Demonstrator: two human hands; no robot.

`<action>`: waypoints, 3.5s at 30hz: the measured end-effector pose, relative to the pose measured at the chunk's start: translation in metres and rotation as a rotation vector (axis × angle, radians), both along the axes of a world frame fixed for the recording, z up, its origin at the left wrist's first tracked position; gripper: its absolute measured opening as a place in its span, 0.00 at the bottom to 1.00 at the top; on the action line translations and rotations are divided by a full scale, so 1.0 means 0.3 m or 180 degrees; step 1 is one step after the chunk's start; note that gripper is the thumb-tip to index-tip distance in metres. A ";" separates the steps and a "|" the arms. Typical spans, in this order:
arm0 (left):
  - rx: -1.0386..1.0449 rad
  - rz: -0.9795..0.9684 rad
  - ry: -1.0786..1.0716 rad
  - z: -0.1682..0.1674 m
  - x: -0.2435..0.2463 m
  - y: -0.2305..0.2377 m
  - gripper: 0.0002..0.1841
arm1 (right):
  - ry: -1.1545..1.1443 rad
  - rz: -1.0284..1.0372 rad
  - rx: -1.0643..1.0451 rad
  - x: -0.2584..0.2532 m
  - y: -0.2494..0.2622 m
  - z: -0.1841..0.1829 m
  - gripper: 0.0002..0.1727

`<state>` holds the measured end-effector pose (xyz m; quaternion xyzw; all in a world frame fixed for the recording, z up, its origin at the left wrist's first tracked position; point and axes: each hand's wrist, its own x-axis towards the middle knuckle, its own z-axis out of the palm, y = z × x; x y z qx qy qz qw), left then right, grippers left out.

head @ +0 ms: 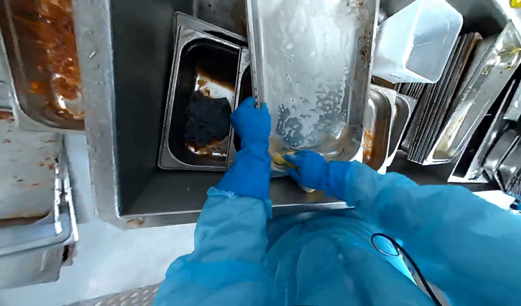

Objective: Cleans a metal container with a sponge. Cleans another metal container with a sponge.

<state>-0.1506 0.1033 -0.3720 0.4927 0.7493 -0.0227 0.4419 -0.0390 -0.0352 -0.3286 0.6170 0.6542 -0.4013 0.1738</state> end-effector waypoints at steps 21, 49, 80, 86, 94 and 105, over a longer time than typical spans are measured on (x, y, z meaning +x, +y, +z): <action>0.0234 0.0721 0.0511 0.190 -0.229 -0.034 0.44 | 0.0380 -0.1229 -0.0677 -0.202 0.109 0.206 0.40; 0.0288 0.0410 0.0548 0.004 -0.120 -0.060 0.17 | 0.0888 0.0222 -0.0315 0.146 0.073 -0.061 0.14; 0.0597 0.0224 0.0704 -0.014 -0.103 -0.058 0.19 | 0.0627 0.0371 -0.0028 0.894 -0.132 0.198 0.18; 0.0315 -0.0360 0.0671 0.006 -0.156 0.033 0.23 | 0.1628 0.0367 0.0114 0.347 -0.103 -0.013 0.14; 0.0267 -0.0696 0.0674 -0.047 -0.169 0.035 0.22 | 0.1294 0.0201 -0.0451 0.525 -0.218 0.037 0.17; 0.0370 -0.0806 0.0685 -0.070 -0.142 0.027 0.24 | 0.1609 -0.0783 -0.0440 0.510 -0.300 -0.039 0.12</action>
